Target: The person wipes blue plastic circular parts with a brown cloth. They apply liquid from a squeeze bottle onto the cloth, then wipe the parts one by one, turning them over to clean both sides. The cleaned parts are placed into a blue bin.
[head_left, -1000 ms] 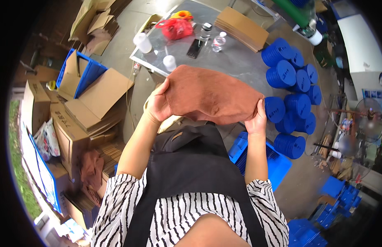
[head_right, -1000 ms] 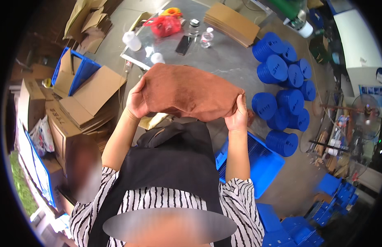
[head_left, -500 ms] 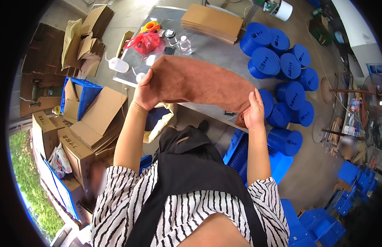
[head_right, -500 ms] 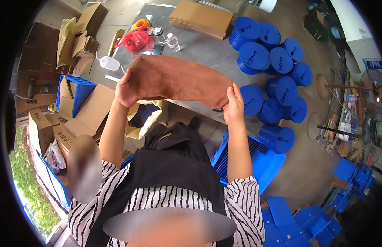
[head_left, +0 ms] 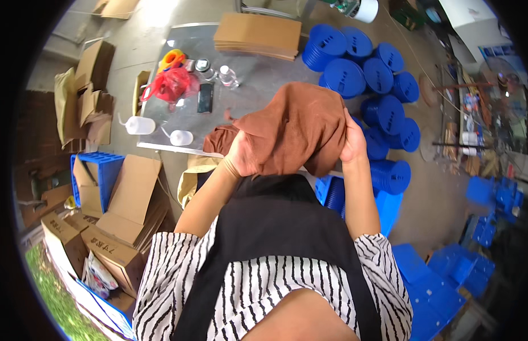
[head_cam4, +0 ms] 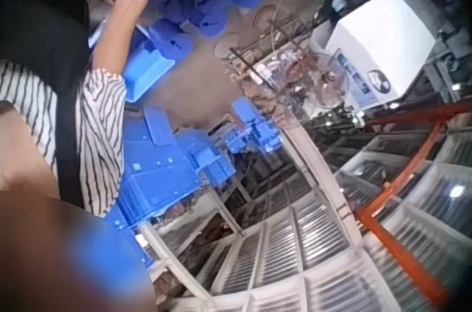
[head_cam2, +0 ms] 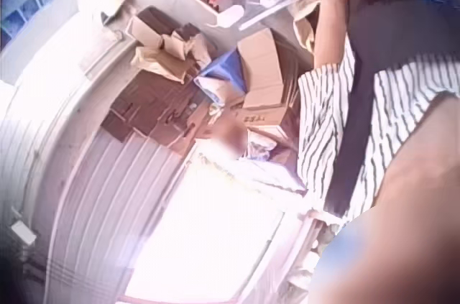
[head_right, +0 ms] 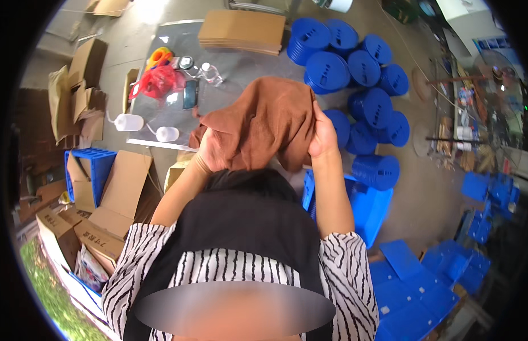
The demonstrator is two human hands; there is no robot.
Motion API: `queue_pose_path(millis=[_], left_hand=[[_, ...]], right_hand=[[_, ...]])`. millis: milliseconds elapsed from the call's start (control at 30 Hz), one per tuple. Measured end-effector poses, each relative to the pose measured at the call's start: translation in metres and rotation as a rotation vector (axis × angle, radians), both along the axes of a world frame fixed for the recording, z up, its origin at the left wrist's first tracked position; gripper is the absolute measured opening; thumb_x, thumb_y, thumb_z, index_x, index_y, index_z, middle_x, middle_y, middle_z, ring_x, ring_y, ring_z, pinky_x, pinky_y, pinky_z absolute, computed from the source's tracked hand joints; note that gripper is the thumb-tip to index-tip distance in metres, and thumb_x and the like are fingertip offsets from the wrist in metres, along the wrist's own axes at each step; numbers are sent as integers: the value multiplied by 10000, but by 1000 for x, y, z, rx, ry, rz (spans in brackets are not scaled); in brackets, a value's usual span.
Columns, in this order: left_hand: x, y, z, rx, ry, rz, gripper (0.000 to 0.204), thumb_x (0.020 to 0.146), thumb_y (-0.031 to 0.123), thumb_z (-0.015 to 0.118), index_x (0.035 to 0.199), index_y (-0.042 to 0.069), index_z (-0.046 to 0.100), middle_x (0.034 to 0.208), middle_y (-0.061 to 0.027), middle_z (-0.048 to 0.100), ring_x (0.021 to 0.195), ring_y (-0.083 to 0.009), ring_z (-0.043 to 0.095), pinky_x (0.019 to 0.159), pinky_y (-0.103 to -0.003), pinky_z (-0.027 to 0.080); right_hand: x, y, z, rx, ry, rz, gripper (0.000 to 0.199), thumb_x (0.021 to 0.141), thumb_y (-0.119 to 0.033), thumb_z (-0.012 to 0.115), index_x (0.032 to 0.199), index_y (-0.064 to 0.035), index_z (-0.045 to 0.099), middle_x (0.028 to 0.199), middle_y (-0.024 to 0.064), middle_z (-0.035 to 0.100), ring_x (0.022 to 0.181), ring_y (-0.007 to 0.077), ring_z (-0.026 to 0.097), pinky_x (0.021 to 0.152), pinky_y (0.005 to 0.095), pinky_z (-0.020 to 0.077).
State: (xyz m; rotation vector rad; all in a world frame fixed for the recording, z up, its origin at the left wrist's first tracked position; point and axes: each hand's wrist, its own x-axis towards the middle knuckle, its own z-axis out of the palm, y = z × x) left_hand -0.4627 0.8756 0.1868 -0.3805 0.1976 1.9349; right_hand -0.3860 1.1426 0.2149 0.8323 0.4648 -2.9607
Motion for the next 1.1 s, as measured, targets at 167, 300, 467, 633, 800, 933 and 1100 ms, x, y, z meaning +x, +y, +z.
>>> queue_pose_path(millis=[167, 300, 467, 633, 800, 933, 1100], left_hand=[[-50, -16, 1, 445, 223, 73, 528, 994, 418, 305, 1406, 94, 368, 1431, -114, 429, 1327, -278, 391, 1117, -436, 302], [-108, -15, 17, 599, 371, 104, 594, 929, 470, 414, 1431, 153, 381, 1453, -49, 416, 1380, -232, 297, 1161, -406, 177], [-115, 4, -15, 99, 45, -72, 634, 961, 550, 338, 1436, 132, 381, 1476, -102, 387, 1339, -289, 377, 1135, -435, 262], [-114, -14, -9, 219, 37, 3, 662, 951, 606, 313, 1399, 130, 420, 1436, -112, 442, 1311, -313, 414, 1107, -468, 312], [-114, -10, 3, 123, 38, 135, 712, 927, 649, 329, 1400, 126, 425, 1419, -113, 460, 1292, -298, 438, 1092, -474, 337], [-114, -8, 0, 161, 115, 127, 723, 925, 658, 322, 1397, 121, 433, 1422, -109, 458, 1294, -306, 436, 1088, -482, 341], [-116, -7, -1, 169, 56, 6, 986, 749, 860, 389, 1454, 171, 382, 1504, -103, 359, 1365, -358, 347, 1097, -553, 282]], right_hand=[[-20, -3, 19, 255, -101, -129, 392, 1031, -251, 400, 1367, -57, 460, 1356, 117, 527, 1224, 261, 523, 1036, 414, 427], [-27, -18, 79, 190, 65, -78, 460, 1047, -264, 330, 1465, -74, 301, 1479, 127, 375, 1342, 275, 400, 1116, 418, 346], [-56, -26, 40, 239, -50, -92, 477, 1039, -349, 343, 1443, -96, 335, 1436, 107, 428, 1336, 270, 405, 1113, 435, 334], [-47, -31, 44, 258, 95, -101, 591, 957, -46, 473, 1493, -117, 235, 1467, 104, 378, 1351, 273, 389, 1113, 415, 337], [-52, -29, 75, 451, 148, -44, 770, 874, 52, 502, 1525, -116, 126, 1520, 114, 271, 1400, 267, 305, 1130, 411, 307], [-50, -22, 80, 519, 202, -58, 788, 863, 66, 488, 1529, -117, 108, 1531, 111, 253, 1413, 257, 281, 1146, 407, 274], [-45, -12, 84, 538, 196, -87, 819, 845, 77, 478, 1533, -122, 82, 1552, 100, 205, 1429, 252, 241, 1155, 396, 246]])
